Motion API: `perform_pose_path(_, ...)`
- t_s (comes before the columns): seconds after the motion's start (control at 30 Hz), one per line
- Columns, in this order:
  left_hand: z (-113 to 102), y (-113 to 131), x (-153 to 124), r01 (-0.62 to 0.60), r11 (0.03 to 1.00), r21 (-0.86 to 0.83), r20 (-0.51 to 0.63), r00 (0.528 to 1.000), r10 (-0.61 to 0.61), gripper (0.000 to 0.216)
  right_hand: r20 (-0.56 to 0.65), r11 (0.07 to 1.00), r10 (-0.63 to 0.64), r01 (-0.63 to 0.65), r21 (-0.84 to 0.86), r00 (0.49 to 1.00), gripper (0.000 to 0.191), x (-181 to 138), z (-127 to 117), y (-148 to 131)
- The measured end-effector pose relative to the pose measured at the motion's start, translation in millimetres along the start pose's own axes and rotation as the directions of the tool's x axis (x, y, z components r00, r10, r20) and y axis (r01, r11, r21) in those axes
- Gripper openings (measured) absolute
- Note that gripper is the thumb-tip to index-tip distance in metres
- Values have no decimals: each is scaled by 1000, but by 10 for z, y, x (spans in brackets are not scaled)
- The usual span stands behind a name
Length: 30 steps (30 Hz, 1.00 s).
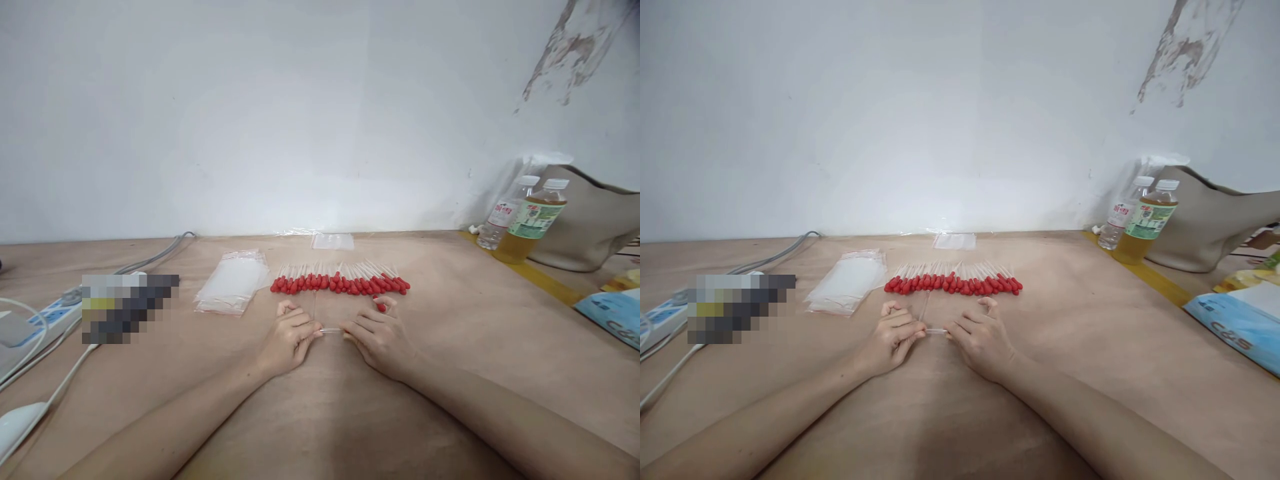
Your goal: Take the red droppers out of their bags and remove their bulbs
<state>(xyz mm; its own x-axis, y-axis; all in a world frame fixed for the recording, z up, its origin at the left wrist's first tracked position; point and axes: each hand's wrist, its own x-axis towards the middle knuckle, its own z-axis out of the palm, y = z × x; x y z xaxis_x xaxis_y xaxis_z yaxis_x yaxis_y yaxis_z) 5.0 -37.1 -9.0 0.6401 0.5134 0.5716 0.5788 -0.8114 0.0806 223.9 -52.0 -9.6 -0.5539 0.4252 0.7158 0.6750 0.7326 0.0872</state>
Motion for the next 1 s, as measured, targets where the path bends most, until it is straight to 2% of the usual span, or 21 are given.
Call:
perform_pose_path(0.27,-21,19,9,-8,1000,-28,15,1000,8,18,-82,988,108,-98,115,991,11,-76,63,27)
perform_pose_path(0.33,-33,25,8,-8,1000,-27,19,1000,9,18,-26,975,137,-130,183,990,12,-78,51,39)
perform_pose_path(0.43,-51,38,9,-40,998,-39,17,999,41,17,135,932,126,-164,324,983,13,-64,-10,72)
perform_pose_path(0.6,-71,70,-4,-78,995,-63,28,996,80,15,368,827,87,-273,491,926,17,-38,-99,131)
perform_pose_path(0.73,-75,26,-51,-37,994,-99,18,999,39,16,403,766,109,-336,549,908,20,-51,-102,226)
perform_pose_path(0.8,-82,-35,-75,45,991,-129,-16,999,-47,17,350,728,238,-405,553,906,22,-68,-97,316)
perform_pose_path(0.83,-87,-71,-83,96,986,-138,-41,994,-102,18,311,684,348,-466,561,885,24,-79,-92,370)
perform_pose_path(0.9,-92,-140,-90,190,974,-128,-102,974,-203,18,239,555,578,-590,587,781,31,-103,-74,484)
perform_pose_path(0.97,-89,-193,-85,242,967,-83,-170,952,-253,20,194,475,717,-672,567,670,34,-136,-42,591)
perform_pose_path(1.0,-86,-212,-82,258,964,-55,-202,943,-264,21,176,479,748,-703,525,640,34,-157,-20,638)
